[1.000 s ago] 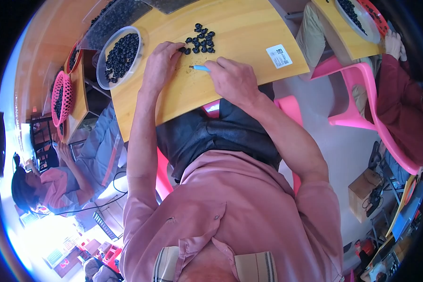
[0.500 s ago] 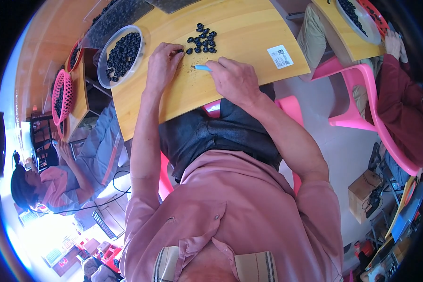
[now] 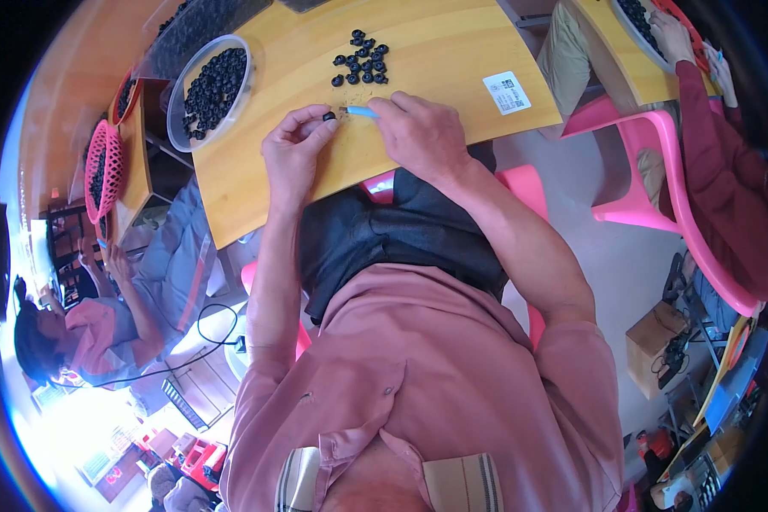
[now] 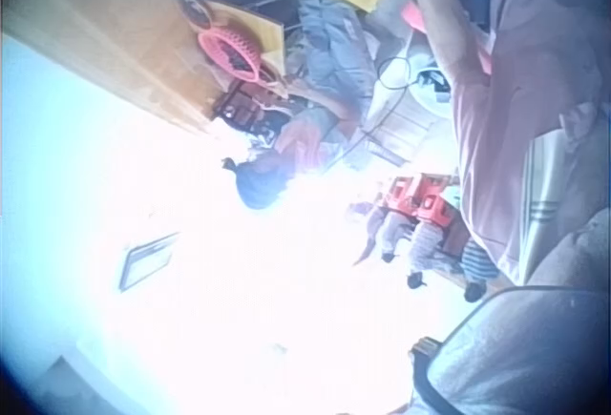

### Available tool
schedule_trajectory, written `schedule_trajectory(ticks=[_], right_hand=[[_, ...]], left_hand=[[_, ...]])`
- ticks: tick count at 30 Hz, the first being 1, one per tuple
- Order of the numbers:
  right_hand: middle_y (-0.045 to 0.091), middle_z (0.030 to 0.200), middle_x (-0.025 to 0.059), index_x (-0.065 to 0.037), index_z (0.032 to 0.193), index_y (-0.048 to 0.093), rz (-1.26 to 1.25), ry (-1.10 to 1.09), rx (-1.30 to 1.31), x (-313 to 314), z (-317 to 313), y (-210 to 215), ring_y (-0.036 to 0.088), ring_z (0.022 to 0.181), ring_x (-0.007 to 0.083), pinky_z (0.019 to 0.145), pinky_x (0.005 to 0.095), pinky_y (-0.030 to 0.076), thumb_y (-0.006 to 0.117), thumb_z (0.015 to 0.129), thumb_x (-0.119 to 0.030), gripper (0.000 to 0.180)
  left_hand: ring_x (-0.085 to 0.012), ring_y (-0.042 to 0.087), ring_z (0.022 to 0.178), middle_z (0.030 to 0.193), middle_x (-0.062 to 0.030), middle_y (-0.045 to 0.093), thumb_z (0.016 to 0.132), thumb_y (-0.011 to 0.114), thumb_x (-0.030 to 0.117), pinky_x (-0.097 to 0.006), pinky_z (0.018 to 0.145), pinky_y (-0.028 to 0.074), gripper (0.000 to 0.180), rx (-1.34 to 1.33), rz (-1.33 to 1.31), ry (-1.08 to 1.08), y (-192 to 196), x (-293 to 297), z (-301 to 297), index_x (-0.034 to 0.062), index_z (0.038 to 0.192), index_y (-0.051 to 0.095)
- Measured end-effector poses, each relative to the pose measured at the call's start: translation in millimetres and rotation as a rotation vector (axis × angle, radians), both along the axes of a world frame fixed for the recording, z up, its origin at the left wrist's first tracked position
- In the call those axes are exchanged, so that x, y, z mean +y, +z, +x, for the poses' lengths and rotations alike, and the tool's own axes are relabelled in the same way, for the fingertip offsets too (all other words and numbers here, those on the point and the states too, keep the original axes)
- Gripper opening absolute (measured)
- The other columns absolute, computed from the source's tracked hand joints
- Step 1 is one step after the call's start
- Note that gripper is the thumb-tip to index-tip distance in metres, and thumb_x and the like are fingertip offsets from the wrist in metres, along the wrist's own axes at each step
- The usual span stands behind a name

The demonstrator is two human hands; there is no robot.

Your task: The person picks up small black plastic pieces from a tray, trims each piece using a handheld tool, and places them onto the table.

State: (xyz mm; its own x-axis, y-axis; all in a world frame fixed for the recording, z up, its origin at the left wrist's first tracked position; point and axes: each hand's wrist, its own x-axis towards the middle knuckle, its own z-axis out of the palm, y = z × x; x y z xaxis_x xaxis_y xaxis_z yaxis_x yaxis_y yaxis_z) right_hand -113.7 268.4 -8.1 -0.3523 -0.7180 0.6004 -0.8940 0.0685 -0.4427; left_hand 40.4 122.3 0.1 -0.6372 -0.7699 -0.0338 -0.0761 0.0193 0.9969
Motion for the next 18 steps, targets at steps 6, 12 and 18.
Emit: schedule_trajectory(ticks=[6,12,18], right_hand=[[0.062,0.076,0.0049,-0.01,0.103,0.073,-0.007,0.013,0.068,-0.1,2.7,0.3,0.07,0.07,0.025,0.058,0.0392,0.056,0.074,0.092,-0.013,0.012],[0.06,0.075,0.0037,-0.011,0.102,0.072,0.017,0.027,0.165,0.4,3.4,0.3,0.069,0.068,0.0223,0.057,0.0375,0.055,0.073,0.09,-0.012,0.012],[0.059,0.074,0.003,-0.011,0.104,0.074,0.005,0.032,0.205,-0.4,3.5,-0.7,0.068,0.067,0.0209,0.056,0.0364,0.054,0.07,0.089,-0.01,0.015]], left_hand=[[-0.0093,0.067,0.092,0.104,-0.0042,0.072,0.092,0.08,-0.001,-0.024,0.087,0.056,0.029,0.072,-0.019,0.011,-7.7,7.8,-0.8,-0.0031,0.12,0.071],[-0.0103,0.066,0.091,0.102,-0.004,0.071,0.091,0.08,-0.002,-0.024,0.086,0.056,0.031,0.058,-0.056,-0.015,-9.2,8.4,-2.3,-0.0024,0.121,0.071],[-0.0105,0.066,0.091,0.103,-0.0042,0.071,0.089,0.081,-0.002,-0.025,0.087,0.056,0.034,0.051,-0.067,-0.04,-13.1,6.9,-2.3,-0.0024,0.122,0.071]])
